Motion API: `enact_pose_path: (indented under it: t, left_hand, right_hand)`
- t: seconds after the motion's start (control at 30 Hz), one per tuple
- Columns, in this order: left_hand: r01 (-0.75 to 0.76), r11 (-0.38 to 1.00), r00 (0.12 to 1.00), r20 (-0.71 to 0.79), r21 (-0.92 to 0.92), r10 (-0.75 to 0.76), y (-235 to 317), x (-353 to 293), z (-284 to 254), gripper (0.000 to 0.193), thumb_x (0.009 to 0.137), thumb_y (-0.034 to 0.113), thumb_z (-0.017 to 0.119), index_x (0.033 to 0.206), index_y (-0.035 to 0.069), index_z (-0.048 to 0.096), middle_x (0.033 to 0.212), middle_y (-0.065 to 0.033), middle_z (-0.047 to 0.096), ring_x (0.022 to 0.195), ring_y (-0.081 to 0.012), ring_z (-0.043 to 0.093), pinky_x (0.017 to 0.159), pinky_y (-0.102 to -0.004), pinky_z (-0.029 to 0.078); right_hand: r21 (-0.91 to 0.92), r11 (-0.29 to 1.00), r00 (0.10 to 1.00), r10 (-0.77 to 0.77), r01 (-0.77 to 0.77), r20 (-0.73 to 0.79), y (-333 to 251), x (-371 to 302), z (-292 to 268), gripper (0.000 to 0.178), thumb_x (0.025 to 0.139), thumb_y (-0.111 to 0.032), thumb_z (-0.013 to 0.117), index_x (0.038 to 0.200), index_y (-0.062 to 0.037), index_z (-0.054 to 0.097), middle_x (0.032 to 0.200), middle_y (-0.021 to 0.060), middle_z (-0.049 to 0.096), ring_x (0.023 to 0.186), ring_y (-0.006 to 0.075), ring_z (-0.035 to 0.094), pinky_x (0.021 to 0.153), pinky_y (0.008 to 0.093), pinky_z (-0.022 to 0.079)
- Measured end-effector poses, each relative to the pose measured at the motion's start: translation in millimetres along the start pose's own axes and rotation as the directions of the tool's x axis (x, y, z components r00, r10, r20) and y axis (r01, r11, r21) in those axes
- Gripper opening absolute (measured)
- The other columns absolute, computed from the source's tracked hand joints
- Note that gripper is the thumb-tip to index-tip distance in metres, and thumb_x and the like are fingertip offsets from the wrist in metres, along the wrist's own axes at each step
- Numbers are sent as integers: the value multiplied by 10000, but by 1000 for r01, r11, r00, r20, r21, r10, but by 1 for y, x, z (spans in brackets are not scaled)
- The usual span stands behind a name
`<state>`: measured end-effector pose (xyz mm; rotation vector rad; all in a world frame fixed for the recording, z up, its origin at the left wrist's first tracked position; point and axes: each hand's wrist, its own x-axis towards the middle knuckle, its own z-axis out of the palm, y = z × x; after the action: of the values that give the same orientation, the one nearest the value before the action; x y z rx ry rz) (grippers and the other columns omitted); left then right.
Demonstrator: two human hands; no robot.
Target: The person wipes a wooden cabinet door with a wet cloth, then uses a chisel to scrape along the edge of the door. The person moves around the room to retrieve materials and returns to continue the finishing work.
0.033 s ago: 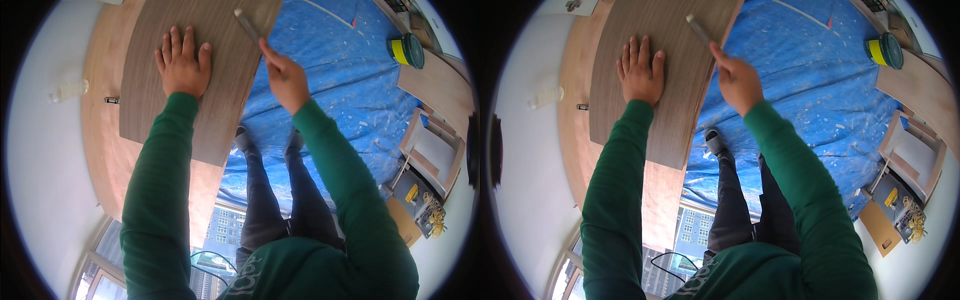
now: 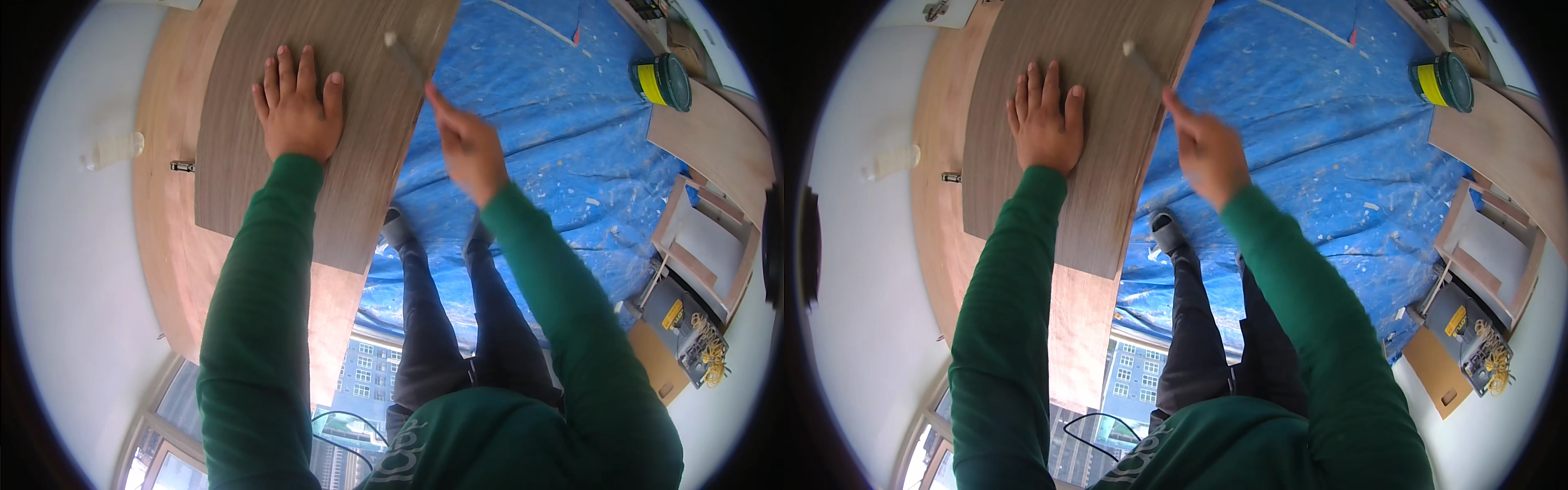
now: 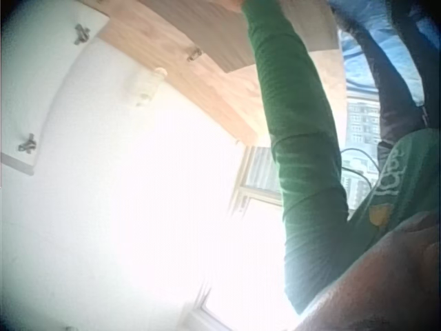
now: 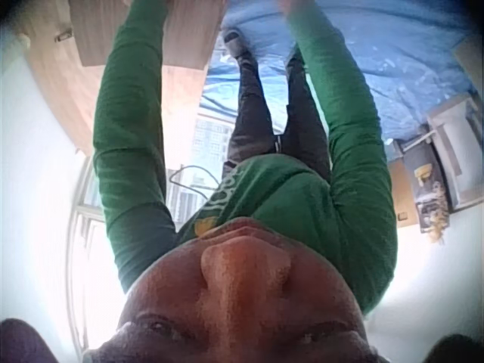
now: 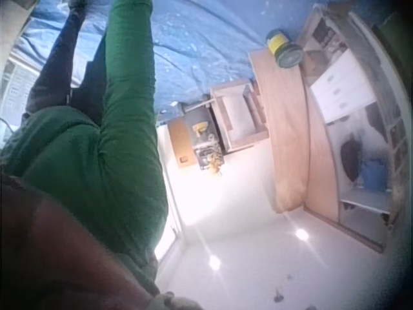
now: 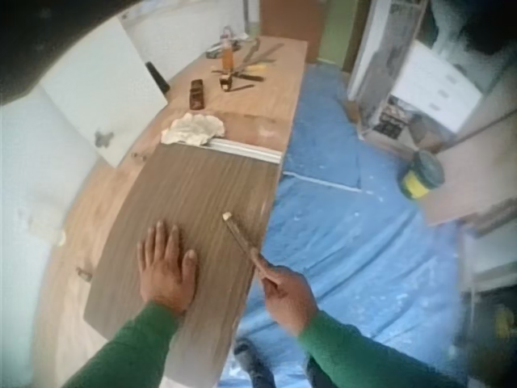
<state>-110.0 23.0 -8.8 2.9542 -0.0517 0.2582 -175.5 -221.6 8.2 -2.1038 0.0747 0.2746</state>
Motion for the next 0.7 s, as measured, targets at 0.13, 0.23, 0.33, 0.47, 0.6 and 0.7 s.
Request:
enact_pose_path:
  t: [0.13,0.23,0.33,0.47,0.6,0.7]
  left_hand:
    - [1,1000,1000,3,-16,-1,-1,0,-4,670,1053,556,388,1581,146,436,1671,-172,342,1570,-358,253,1284,-541,130]
    - [-5,1000,1000,-14,-13,5,-1,7,-6,678,1050,558,379,1577,135,439,1667,-184,343,1567,-368,257,1284,-550,128]
    - [-10,1000,1000,-11,-3,10,4,7,-1,665,1058,554,391,1586,152,431,1676,-164,337,1573,-351,248,1285,-534,128]
    - [-4,1000,1000,-11,18,4,1,6,-1,660,1062,556,391,1589,160,430,1678,-156,338,1575,-345,247,1285,-526,131]
    - [4,1000,1000,-5,-20,-4,1,5,-6,677,1051,558,376,1571,132,450,1663,-183,352,1564,-369,264,1284,-550,129]
    - [-7,999,1000,-19,-33,6,3,6,-4,671,1051,556,376,1570,138,454,1663,-179,355,1563,-366,264,1284,-549,126]
  right_hand:
    - [-79,979,983,-186,186,3,24,-75,12,499,1022,-42,573,1484,-228,592,784,130,632,679,215,603,707,335,533]
    - [-15,966,962,-259,259,-84,21,-24,12,552,983,-32,575,1483,-265,591,784,165,632,699,323,655,673,416,539]
    - [1,965,953,-259,262,-157,10,33,5,560,984,-26,564,1483,-280,592,784,168,630,709,341,654,681,421,539]
    - [-65,987,987,-148,144,-61,21,-27,12,539,1006,-1,565,1476,-261,608,923,133,717,808,155,692,753,314,557]
    - [-114,981,986,-152,159,73,15,-75,14,593,982,1,567,1507,-275,568,816,146,627,731,275,647,687,398,521]
    - [0,967,965,-254,254,-66,16,-13,20,612,966,5,583,1516,-263,558,752,154,579,681,329,615,645,429,502]
